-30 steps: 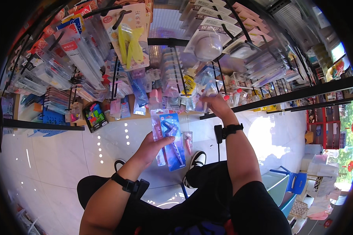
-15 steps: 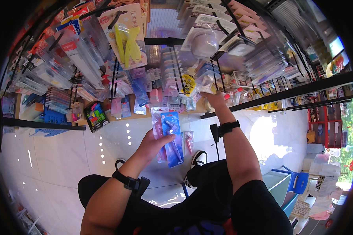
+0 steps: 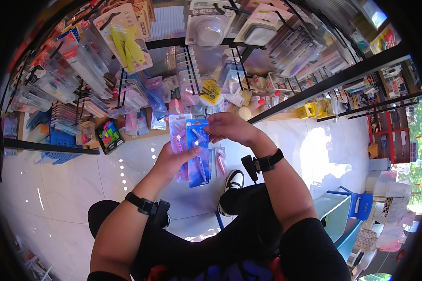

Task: The person picks up multiple packaged stationery items from a shelf, inspects them by turning them over, and places them into a small pile on the floor. The person handles pens, pencil cases, and other stationery items one at a time.

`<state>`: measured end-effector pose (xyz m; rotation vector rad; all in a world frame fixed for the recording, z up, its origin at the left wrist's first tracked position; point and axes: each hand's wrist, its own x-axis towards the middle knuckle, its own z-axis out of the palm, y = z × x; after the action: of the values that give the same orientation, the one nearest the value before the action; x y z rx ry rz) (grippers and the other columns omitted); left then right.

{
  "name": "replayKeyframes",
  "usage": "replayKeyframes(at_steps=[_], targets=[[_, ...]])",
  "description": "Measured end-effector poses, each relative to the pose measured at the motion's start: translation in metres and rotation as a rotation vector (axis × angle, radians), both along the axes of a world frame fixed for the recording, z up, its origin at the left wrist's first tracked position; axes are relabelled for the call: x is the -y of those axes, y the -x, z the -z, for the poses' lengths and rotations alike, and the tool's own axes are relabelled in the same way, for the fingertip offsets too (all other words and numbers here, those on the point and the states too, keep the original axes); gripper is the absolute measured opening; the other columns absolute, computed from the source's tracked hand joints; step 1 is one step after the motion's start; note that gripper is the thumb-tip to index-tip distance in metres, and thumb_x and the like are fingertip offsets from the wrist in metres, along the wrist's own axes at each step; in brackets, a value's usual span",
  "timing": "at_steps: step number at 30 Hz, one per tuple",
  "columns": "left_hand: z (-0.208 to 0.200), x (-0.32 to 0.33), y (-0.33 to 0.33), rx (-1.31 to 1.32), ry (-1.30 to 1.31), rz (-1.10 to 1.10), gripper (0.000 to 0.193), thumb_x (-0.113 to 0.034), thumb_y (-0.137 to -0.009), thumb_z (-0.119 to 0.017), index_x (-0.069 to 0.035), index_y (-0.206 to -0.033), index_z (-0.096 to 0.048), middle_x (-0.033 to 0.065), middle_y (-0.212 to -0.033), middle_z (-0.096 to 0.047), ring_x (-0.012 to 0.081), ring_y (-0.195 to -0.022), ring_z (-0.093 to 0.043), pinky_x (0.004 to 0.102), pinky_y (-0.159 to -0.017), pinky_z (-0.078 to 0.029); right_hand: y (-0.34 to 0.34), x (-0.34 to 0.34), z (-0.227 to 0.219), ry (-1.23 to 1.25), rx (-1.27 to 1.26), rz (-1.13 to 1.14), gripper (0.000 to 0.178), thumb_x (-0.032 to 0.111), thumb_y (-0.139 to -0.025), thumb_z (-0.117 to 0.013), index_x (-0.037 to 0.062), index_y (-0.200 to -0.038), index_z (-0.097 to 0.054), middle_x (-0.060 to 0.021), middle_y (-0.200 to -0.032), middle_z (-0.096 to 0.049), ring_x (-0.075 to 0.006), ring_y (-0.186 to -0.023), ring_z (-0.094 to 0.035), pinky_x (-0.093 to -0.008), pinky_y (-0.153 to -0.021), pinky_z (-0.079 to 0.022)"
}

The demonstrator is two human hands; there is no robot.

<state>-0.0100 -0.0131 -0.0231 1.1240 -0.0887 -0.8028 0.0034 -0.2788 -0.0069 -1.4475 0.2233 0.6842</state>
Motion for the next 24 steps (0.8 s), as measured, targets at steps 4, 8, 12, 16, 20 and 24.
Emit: replayKeyframes(at_steps=[4,8,12,16,20,24], targets=[[0.009,0.002,0.003,0.069,-0.120,-0.046,0.046,-0.022,-0.099,-0.079,-0.002,-0.137,-0.060,0.0062,-0.120,-0.071,0.0155,-0.108,-0.068,0.0334,-0.094,-0.056,0.007,0.007,0.001,-0.054,0.045,0.129,0.024,0.019,-0.103,-0.072,0.0052,-0.120,-0.062,-0.0070,-0.101,-0.074,-0.0176,-0.091,-0.075,-0.0343,-0.083,-0.064],[0.013,0.000,0.003,-0.081,-0.108,-0.049,0.043,-0.028,-0.103,-0.075,0.000,-0.133,-0.061,0.0100,-0.114,-0.073,0.0193,-0.098,-0.073,0.0352,-0.083,-0.060,0.005,0.036,0.013,0.047,0.179,0.316,0.019,0.016,-0.105,-0.069,0.0085,-0.120,-0.062,-0.0040,-0.104,-0.072,-0.0163,-0.093,-0.073,-0.0363,-0.078,-0.066],[0.013,0.000,0.001,-0.072,-0.167,-0.058,0.038,-0.030,-0.105,-0.071,-0.002,-0.129,-0.062,0.0124,-0.105,-0.075,0.0209,-0.087,-0.075,0.0362,-0.076,-0.060,0.000,0.069,0.025,0.242,0.337,0.463,0.020,0.017,-0.106,-0.066,0.0072,-0.123,-0.060,-0.0023,-0.101,-0.069,-0.0127,-0.086,-0.068,-0.0322,-0.071,-0.065],[0.020,-0.001,0.001,-0.060,-0.195,-0.056,0.037,-0.027,-0.105,-0.069,-0.001,-0.130,-0.061,0.0122,-0.106,-0.075,0.0205,-0.088,-0.074,0.0357,-0.076,-0.060,-0.002,0.084,0.030,0.372,0.383,0.569,0.021,0.020,-0.107,-0.065,0.0076,-0.123,-0.058,-0.0022,-0.102,-0.070,-0.0124,-0.087,-0.068,-0.0308,-0.070,-0.063],[0.017,-0.001,0.001,-0.056,-0.180,-0.046,0.037,-0.020,-0.105,-0.068,0.002,-0.133,-0.060,0.0125,-0.108,-0.074,0.0208,-0.094,-0.074,0.0357,-0.079,-0.061,-0.004,0.085,0.028,0.470,0.403,0.604,0.020,0.021,-0.109,-0.063,0.0093,-0.124,-0.057,-0.0026,-0.104,-0.071,-0.0133,-0.089,-0.070,-0.0296,-0.071,-0.062],[0.016,0.000,0.001,-0.058,-0.179,-0.045,0.039,-0.015,-0.104,-0.067,0.004,-0.136,-0.058,0.0135,-0.113,-0.071,0.0215,-0.099,-0.073,0.0363,-0.083,-0.062,-0.008,0.084,0.029,0.509,0.392,0.613,0.026,0.022,-0.108,-0.065,0.0088,-0.129,-0.056,-0.0045,-0.104,-0.072,-0.0144,-0.089,-0.071,-0.0300,-0.071,-0.062]])
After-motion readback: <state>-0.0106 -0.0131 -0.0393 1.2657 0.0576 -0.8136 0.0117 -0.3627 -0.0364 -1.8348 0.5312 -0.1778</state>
